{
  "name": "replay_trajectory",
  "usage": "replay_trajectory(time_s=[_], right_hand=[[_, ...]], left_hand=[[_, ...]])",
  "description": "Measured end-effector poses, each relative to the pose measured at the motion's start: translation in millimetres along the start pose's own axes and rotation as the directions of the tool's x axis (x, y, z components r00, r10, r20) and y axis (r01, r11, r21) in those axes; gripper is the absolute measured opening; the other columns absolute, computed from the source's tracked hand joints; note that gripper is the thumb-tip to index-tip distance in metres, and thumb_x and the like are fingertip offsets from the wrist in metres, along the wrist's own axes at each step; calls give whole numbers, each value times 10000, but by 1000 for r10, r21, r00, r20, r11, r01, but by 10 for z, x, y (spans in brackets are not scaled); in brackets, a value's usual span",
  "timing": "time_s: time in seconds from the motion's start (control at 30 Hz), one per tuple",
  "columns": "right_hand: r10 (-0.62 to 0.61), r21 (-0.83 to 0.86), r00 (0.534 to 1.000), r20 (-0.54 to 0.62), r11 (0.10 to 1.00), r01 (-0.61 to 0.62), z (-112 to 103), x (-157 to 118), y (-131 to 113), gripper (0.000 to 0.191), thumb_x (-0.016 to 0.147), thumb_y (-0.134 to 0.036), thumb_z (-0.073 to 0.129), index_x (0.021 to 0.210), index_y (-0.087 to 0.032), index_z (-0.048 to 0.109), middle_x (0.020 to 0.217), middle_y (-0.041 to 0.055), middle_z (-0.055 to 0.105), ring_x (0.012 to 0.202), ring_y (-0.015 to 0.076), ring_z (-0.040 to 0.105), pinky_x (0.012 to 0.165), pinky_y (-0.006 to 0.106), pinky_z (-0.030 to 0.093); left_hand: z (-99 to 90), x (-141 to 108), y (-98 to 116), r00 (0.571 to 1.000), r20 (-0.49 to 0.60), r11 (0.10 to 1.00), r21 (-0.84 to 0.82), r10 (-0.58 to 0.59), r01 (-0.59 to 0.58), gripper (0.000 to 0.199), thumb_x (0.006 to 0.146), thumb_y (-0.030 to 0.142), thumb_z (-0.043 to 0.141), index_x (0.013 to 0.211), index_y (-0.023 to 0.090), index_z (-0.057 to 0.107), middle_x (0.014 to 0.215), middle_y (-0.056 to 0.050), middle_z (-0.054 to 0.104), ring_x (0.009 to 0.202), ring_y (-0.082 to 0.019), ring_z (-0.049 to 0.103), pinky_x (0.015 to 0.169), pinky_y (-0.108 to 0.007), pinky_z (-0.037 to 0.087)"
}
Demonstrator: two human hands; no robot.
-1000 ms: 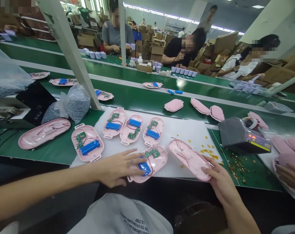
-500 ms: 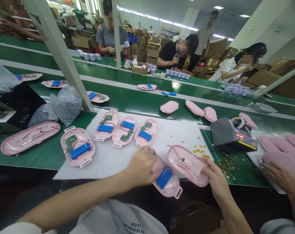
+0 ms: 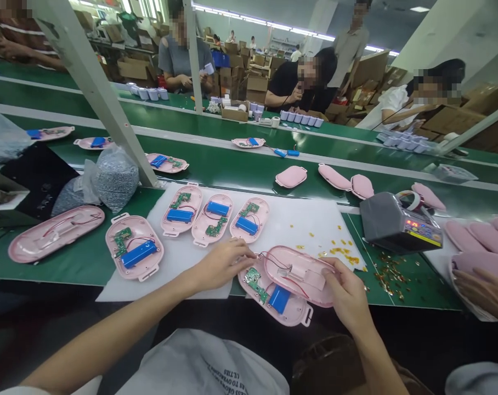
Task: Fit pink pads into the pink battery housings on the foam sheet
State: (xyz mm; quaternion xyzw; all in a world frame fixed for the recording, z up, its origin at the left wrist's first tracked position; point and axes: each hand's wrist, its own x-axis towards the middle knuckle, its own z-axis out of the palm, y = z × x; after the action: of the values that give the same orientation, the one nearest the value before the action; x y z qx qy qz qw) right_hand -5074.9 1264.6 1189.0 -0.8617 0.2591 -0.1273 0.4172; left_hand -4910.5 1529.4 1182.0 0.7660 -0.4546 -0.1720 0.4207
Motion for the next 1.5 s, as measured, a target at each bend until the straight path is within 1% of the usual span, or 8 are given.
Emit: replay_trajectory(time_s=[0.2,0.33,0.47,0.7,0.9,1.1,1.3,1.5], right_hand=[[-232,-266,972,-36,940,214,21,-42,-249,327,932,-437,436,952,-205,664,862,34,697,757,189,631,677,278,459],[-460,-305,888,28,842,446,62,-117,-491,298,969,-373,414,967,-216,668,892,44,699,808,187,650,710,276,469],[-484,-340,873,-52,831,440,174,-176,-643,316,979,-383,397,968,-208,660,864,63,688,747,193,631,672,288,456],[-363,-258,920,-150,912,318,300,-156,-552,355,951,-455,425,963,-185,654,904,88,686,797,219,620,700,303,457],[-282,-206,945,-169,947,246,305,-82,-509,366,911,-484,472,958,-176,664,786,62,653,679,194,562,639,288,429],[-260,-149,959,-114,959,242,235,63,-478,364,885,-498,493,925,-181,667,823,64,675,697,196,583,625,280,437],[-333,-335,941,61,881,333,82,292,-582,354,897,-470,448,948,-209,682,850,55,705,720,204,615,655,297,444],[-407,-427,859,311,747,509,569,503,-769,344,861,-515,548,981,-221,682,966,62,725,860,241,644,766,329,434]], left_hand=[[176,-38,-81,970,-231,988,-107,81,-108,193,986,269,538,916,162,682,873,-45,682,810,-153,635,747,-269,519],[300,-90,30,874,-354,935,245,334,-258,214,997,217,492,947,166,694,993,-91,657,901,-181,613,813,-320,531],[431,-35,125,838,-456,907,407,301,-105,231,970,176,505,876,145,714,1140,-146,604,1014,-246,580,844,-392,539],[162,91,21,996,-16,953,-290,87,-88,62,842,222,723,833,187,773,1203,-80,596,1187,-258,565,989,-374,522],[354,91,-67,924,-382,943,-316,-29,-101,78,870,238,668,892,169,698,1180,-100,609,967,-203,649,898,-381,550],[391,145,-58,955,-104,577,-813,-278,80,414,751,235,737,1081,173,495,778,-17,674,686,-171,666,612,-253,520],[260,282,-23,982,-134,868,-494,-131,49,106,815,209,657,893,150,617,819,-27,666,761,-186,643,669,-272,478],[332,411,-144,979,-203,986,-167,-3,-31,44,873,131,550,898,166,561,753,-3,616,690,-165,594,626,-252,396]])
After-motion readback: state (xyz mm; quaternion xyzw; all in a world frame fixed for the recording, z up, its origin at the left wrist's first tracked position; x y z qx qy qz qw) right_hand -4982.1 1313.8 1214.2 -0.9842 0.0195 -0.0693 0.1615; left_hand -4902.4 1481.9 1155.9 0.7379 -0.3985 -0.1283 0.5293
